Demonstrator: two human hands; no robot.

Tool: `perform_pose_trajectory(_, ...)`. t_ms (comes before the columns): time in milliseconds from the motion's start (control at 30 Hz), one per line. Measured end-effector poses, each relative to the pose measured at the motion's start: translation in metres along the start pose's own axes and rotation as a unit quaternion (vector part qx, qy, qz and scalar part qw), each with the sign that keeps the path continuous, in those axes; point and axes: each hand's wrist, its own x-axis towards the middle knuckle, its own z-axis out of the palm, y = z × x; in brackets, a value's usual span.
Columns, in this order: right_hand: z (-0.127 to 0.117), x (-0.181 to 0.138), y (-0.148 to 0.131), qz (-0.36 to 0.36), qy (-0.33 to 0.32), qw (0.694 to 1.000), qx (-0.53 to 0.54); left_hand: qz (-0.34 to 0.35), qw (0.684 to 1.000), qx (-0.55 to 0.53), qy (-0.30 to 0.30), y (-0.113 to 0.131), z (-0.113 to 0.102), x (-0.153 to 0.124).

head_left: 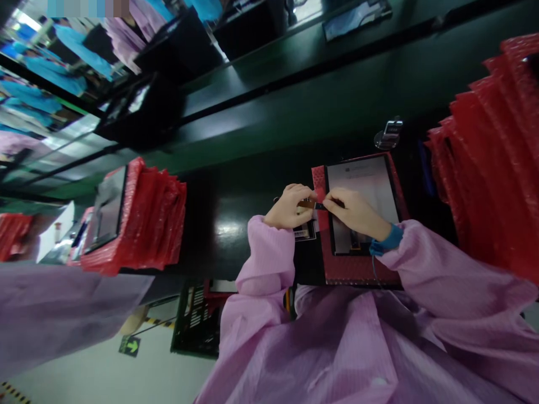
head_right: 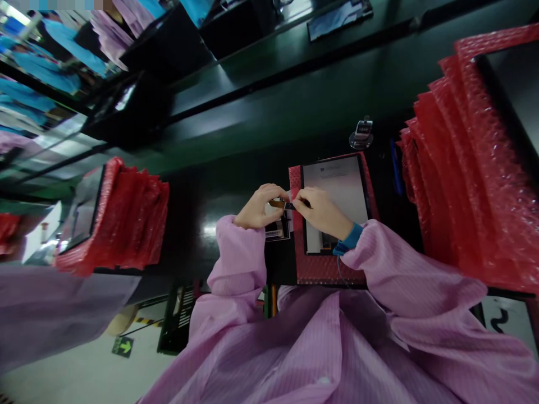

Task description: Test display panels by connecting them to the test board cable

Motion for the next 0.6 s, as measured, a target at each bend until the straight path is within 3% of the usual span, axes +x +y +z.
perform_pose_trajectory(167,0.002,0.0,0.002,-0.016,0.013,1.0,-0.012,-0.004,1.0,-0.011,-0.016,-0.001,0.0,0.001)
perform_pose_trajectory(600,0.011,0.003,0.007,-0.021,0.008,1.0,-0.017,0.012,1.0,0.025,0.012,0.005,0.011,0.005)
